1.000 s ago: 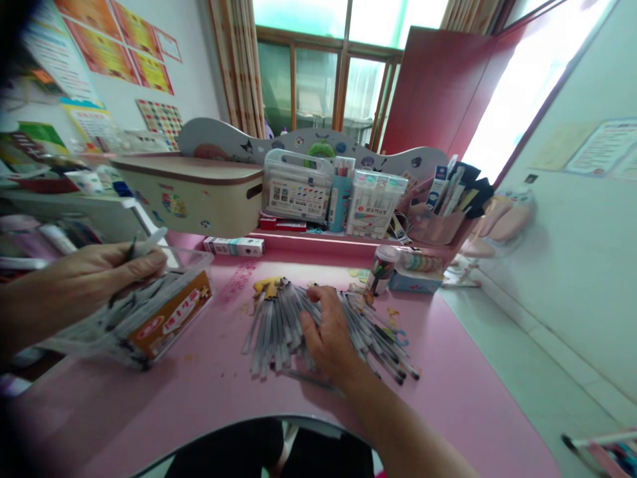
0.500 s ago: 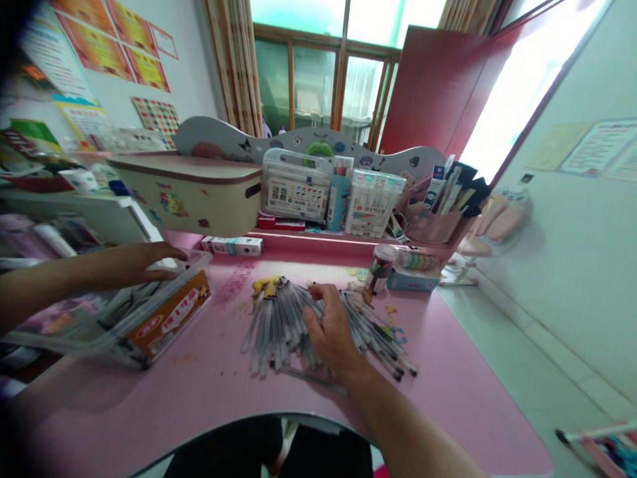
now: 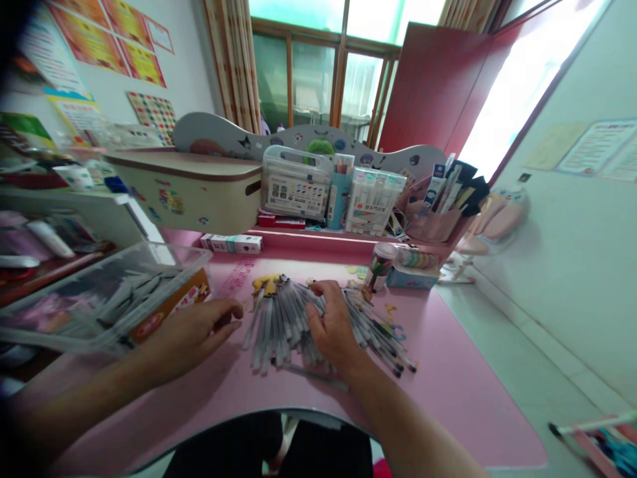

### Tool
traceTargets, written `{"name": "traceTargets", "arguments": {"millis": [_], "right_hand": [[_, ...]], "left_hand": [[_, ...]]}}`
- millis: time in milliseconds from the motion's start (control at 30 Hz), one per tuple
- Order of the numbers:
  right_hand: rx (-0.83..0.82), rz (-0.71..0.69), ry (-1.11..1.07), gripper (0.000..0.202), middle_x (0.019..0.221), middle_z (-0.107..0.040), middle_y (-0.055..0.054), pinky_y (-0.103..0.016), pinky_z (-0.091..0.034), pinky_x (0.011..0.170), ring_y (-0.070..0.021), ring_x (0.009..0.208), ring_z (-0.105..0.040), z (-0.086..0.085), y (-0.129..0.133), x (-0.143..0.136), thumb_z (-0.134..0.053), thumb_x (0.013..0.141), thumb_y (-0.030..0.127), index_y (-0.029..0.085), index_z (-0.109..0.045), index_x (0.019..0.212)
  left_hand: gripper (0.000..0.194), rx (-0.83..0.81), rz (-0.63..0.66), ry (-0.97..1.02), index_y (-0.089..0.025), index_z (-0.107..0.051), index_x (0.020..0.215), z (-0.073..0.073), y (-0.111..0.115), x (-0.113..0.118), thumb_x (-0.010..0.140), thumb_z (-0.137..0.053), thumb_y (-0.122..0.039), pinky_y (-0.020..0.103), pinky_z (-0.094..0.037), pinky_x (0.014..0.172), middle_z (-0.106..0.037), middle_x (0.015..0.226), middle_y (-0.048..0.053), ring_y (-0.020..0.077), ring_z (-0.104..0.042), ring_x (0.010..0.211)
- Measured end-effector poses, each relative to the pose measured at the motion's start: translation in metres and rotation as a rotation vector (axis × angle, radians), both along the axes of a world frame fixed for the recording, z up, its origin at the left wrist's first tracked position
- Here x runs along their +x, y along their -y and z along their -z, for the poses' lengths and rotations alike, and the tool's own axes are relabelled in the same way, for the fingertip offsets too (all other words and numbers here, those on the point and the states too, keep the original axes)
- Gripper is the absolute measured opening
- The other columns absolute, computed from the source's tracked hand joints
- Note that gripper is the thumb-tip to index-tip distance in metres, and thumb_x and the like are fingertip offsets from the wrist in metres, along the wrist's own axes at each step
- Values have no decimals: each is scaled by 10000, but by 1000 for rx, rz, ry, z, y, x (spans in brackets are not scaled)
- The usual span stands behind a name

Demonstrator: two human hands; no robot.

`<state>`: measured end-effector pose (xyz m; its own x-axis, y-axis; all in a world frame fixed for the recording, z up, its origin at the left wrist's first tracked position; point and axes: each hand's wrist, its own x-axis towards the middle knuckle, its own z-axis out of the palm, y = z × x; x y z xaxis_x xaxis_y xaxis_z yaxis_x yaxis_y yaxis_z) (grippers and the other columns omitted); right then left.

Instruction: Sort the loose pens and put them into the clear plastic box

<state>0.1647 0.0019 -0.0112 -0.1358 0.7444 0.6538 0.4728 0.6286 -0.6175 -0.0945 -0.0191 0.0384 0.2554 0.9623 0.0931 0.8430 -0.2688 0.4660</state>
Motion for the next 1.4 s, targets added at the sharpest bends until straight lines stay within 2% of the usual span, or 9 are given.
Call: {"name": "traceTargets", "arguments": {"millis": [133, 333, 500, 667, 800, 933, 1100, 1233, 1400], "right_hand": [[27, 1, 19, 247, 1039, -572, -74, -395, -463, 897, -228, 979, -559, 0, 1, -1, -505, 895, 154, 208, -530, 1135], [26, -14, 24, 256, 1031, -574, -72, -394, -472, 887, -227, 972, -563, -2, 4, -3, -505, 892, 153, 208, -536, 1140], [31, -32, 29, 259, 1040, -574, -76, -393, -466, 901, -230, 989, -556, -4, 7, -5, -499, 891, 138, 209, -532, 1138], [0, -37, 19, 218, 1046, -593, -78, -397, -452, 928, -229, 1006, -561, -3, 10, -6, -495, 909, 156, 201, -542, 1118], [-126, -74, -36, 184, 1030, -626, -68, -367, -469, 896, -214, 977, -590, -3, 11, -8, -482, 943, 203, 200, -566, 1107], [-239, -177, -103, 213, 991, -666, -53, -330, -496, 810, -196, 897, -631, -4, 11, -10, -483, 963, 247, 197, -569, 1150], [-264, -231, -50, 251, 917, -708, -37, -302, -493, 748, -183, 812, -657, -3, 8, -8, -487, 946, 188, 197, -607, 1166], [-185, -170, 40, 254, 910, -692, -48, -302, -466, 747, -187, 795, -619, -4, 7, -6, -521, 897, 170, 179, -641, 1121], [-296, -187, 91, 156, 817, -616, -22, -294, -413, 703, -173, 743, -547, -9, 11, -8, -501, 859, 127, 175, -623, 943]], "left_hand": [[55, -170, -55, -55, -218, -572, 820, 30, -22, 12, 796, -567, -267, 308, -343, 650, -681, 762, 45, 236, -624, 744], [163, -231, -147, -26, -215, -554, 849, 45, -46, 10, 696, -609, -203, 296, -334, 614, -672, 758, 41, 248, -645, 742], [402, -140, -242, 25, -214, -602, 971, 40, -44, 11, 582, -647, -123, 324, -378, 678, -688, 780, 75, 310, -670, 814], [436, -74, -224, 52, -187, -634, 1100, 15, -48, 16, 667, -660, -227, 337, -396, 689, -640, 671, 34, 296, -658, 743], [506, -160, -57, 468, -175, -599, 1146, -2, -42, 45, 644, -655, -196, 277, -389, 570, -572, 629, -43, 190, -583, 586], [371, -286, 5, 955, -187, -595, 989, 2, -26, 84, 628, -666, -137, 229, -415, 519, -595, 685, -34, 133, -569, 552], [162, -200, 9, 1109, -183, -619, 903, 17, -19, 100, 752, -675, -200, 230, -504, 665, -657, 836, 12, 140, -628, 725], [210, -199, -13, 1190, -178, -665, 920, 22, -25, 91, 846, -653, -373, 183, -382, 504, -549, 641, -47, 87, -483, 545], [168, -181, -10, 1265, -172, -679, 827, 25, -28, 85, 767, -741, -316, 192, -432, 565, -622, 688, -30, 79, -520, 560]]}}
